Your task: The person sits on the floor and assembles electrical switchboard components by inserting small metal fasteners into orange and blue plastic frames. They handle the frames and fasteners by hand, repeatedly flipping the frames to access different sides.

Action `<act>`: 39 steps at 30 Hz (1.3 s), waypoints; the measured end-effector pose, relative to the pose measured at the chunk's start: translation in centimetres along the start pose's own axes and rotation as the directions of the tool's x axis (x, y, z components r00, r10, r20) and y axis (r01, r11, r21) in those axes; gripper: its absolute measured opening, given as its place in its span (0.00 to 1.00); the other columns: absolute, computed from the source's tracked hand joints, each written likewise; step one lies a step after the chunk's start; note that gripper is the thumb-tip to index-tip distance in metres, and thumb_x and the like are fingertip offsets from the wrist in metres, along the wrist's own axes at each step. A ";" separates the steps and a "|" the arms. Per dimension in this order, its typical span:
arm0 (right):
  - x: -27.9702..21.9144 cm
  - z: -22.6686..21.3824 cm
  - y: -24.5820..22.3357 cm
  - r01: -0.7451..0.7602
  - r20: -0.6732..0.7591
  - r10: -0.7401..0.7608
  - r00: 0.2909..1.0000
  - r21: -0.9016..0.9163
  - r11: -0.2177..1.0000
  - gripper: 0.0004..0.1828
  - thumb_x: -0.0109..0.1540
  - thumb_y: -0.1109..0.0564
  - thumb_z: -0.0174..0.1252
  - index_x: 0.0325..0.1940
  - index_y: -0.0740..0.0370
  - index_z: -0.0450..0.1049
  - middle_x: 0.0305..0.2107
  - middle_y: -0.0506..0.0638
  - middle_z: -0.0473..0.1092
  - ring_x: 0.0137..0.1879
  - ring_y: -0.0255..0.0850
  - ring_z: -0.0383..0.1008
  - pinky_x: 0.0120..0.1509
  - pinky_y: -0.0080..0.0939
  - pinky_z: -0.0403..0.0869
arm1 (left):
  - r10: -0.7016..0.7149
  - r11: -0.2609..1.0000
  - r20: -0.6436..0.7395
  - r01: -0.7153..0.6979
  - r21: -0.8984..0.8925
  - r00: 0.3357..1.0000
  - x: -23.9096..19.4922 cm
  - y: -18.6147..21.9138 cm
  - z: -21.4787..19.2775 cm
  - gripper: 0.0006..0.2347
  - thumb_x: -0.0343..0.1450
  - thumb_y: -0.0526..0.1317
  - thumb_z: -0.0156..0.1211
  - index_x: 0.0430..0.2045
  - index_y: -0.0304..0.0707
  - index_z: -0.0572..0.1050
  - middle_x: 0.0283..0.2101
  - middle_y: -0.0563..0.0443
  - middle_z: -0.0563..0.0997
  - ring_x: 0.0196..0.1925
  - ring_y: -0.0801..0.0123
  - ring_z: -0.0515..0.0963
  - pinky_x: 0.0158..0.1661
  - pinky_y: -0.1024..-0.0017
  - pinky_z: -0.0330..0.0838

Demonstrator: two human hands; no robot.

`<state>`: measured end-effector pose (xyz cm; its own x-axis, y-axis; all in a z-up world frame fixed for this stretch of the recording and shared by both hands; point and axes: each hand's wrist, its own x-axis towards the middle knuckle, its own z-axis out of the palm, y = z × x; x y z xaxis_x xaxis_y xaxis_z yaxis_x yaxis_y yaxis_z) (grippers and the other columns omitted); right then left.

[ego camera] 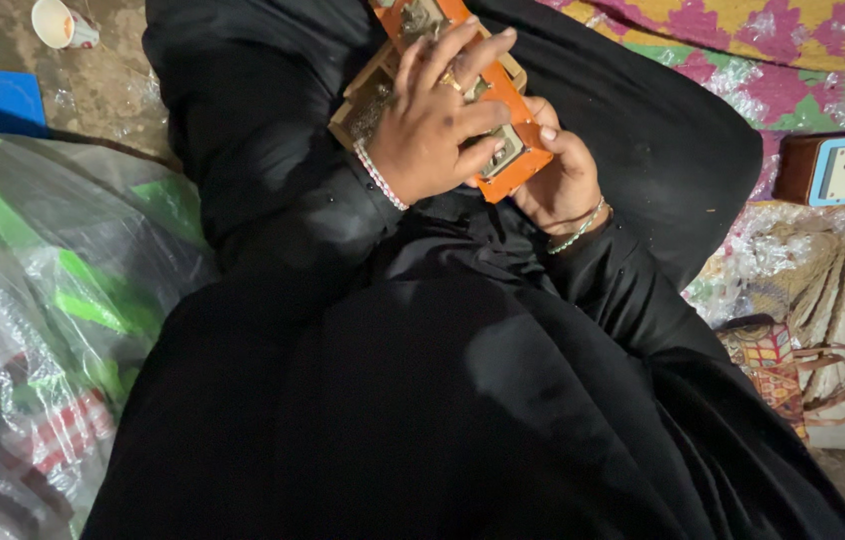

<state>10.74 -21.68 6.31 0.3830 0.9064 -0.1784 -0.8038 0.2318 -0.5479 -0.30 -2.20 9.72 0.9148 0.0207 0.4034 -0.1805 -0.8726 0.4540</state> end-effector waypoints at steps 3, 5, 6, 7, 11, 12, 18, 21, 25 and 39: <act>0.1 -0.2 0.0 -0.006 0.028 0.006 1.000 0.029 1.000 0.25 0.69 0.48 0.51 0.67 0.62 0.64 0.61 0.58 0.68 0.64 0.51 0.74 0.68 0.60 0.77 | -0.013 1.000 -0.010 0.013 0.000 1.000 0.1 0.3 0.2 0.06 0.74 0.42 0.68 0.39 0.46 0.77 0.76 0.50 0.59 0.79 0.53 0.52 0.74 0.44 0.47; 0.3 -0.3 0.0 0.000 0.000 0.000 1.000 0.072 0.997 0.24 0.71 0.48 0.51 0.67 0.63 0.63 0.60 0.58 0.68 0.65 0.49 0.73 0.70 0.54 0.75 | -0.020 1.000 -0.025 0.020 -0.009 0.999 0.3 0.7 0.3 0.06 0.74 0.41 0.67 0.39 0.44 0.77 0.75 0.50 0.59 0.78 0.55 0.52 0.74 0.46 0.47; 0.2 -0.4 0.0 0.003 -0.015 -0.002 1.000 0.094 0.996 0.23 0.72 0.48 0.51 0.67 0.63 0.63 0.60 0.58 0.67 0.65 0.48 0.73 0.71 0.50 0.75 | -0.009 1.000 -0.034 0.009 -0.020 0.999 0.1 1.1 0.3 0.06 0.74 0.41 0.67 0.39 0.43 0.77 0.74 0.49 0.59 0.78 0.55 0.53 0.73 0.45 0.47; 0.2 -0.3 -0.1 -0.006 -0.014 0.007 1.000 0.078 0.997 0.24 0.71 0.47 0.51 0.68 0.62 0.63 0.61 0.58 0.68 0.64 0.48 0.73 0.69 0.50 0.75 | 0.000 1.000 -0.043 -0.001 -0.028 0.999 0.0 1.3 0.2 0.07 0.74 0.42 0.67 0.39 0.42 0.77 0.74 0.49 0.59 0.78 0.55 0.53 0.73 0.44 0.47; 0.0 -0.1 -0.3 -0.033 -0.021 0.034 0.999 0.024 0.999 0.25 0.70 0.46 0.51 0.68 0.59 0.64 0.62 0.57 0.67 0.66 0.49 0.73 0.67 0.52 0.77 | -0.002 1.000 -0.054 0.001 -0.018 0.999 0.4 2.8 0.8 0.13 0.74 0.49 0.70 0.39 0.42 0.76 0.74 0.46 0.60 0.76 0.51 0.55 0.71 0.36 0.45; 0.0 -0.1 -0.3 -0.036 -0.026 0.037 0.999 0.010 0.999 0.25 0.69 0.45 0.51 0.67 0.58 0.64 0.62 0.56 0.67 0.67 0.49 0.73 0.69 0.53 0.77 | -0.025 1.000 -0.055 0.025 0.001 0.998 0.6 3.0 1.1 0.12 0.75 0.49 0.69 0.39 0.42 0.76 0.74 0.47 0.60 0.77 0.52 0.55 0.71 0.36 0.45; 0.2 -0.3 -0.3 -0.043 0.012 0.043 0.999 0.027 0.999 0.24 0.72 0.45 0.51 0.68 0.59 0.64 0.60 0.56 0.67 0.64 0.47 0.73 0.68 0.51 0.76 | -0.072 0.995 -0.102 0.079 0.064 0.992 0.6 3.5 2.4 0.07 0.77 0.44 0.67 0.40 0.45 0.75 0.75 0.51 0.59 0.79 0.56 0.55 0.74 0.39 0.46; 0.2 -0.1 -0.3 -0.046 0.024 0.046 0.999 0.004 0.999 0.27 0.71 0.45 0.51 0.71 0.58 0.63 0.62 0.56 0.66 0.67 0.47 0.72 0.71 0.50 0.74 | -0.039 0.992 -0.124 0.053 0.113 0.992 0.3 3.5 2.4 0.07 0.76 0.41 0.66 0.43 0.46 0.75 0.75 0.53 0.58 0.78 0.60 0.55 0.74 0.44 0.45; 0.0 0.4 -0.5 -0.064 -0.002 0.064 0.998 0.098 0.993 0.32 0.70 0.42 0.50 0.74 0.62 0.62 0.65 0.59 0.67 0.68 0.50 0.72 0.71 0.54 0.74 | -0.040 0.999 -0.108 0.039 -0.010 0.993 -1.0 2.7 1.4 0.20 0.72 0.50 0.73 0.53 0.42 0.73 0.74 0.47 0.58 0.77 0.53 0.55 0.74 0.41 0.44; 0.1 0.4 -0.6 -0.008 -0.030 0.012 0.999 0.109 0.994 0.36 0.68 0.46 0.51 0.77 0.65 0.60 0.64 0.60 0.66 0.67 0.52 0.71 0.71 0.55 0.73 | -0.094 0.986 -0.072 0.102 0.130 0.993 -3.7 2.8 1.1 0.29 0.71 0.44 0.70 0.67 0.47 0.65 0.75 0.47 0.60 0.78 0.56 0.57 0.72 0.42 0.46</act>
<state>11.04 -21.61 6.93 0.3869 0.8981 -0.2091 -0.8518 0.2612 -0.4541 -3.80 -5.30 8.62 0.8994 0.1371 0.4150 -0.0375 -0.9219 0.3857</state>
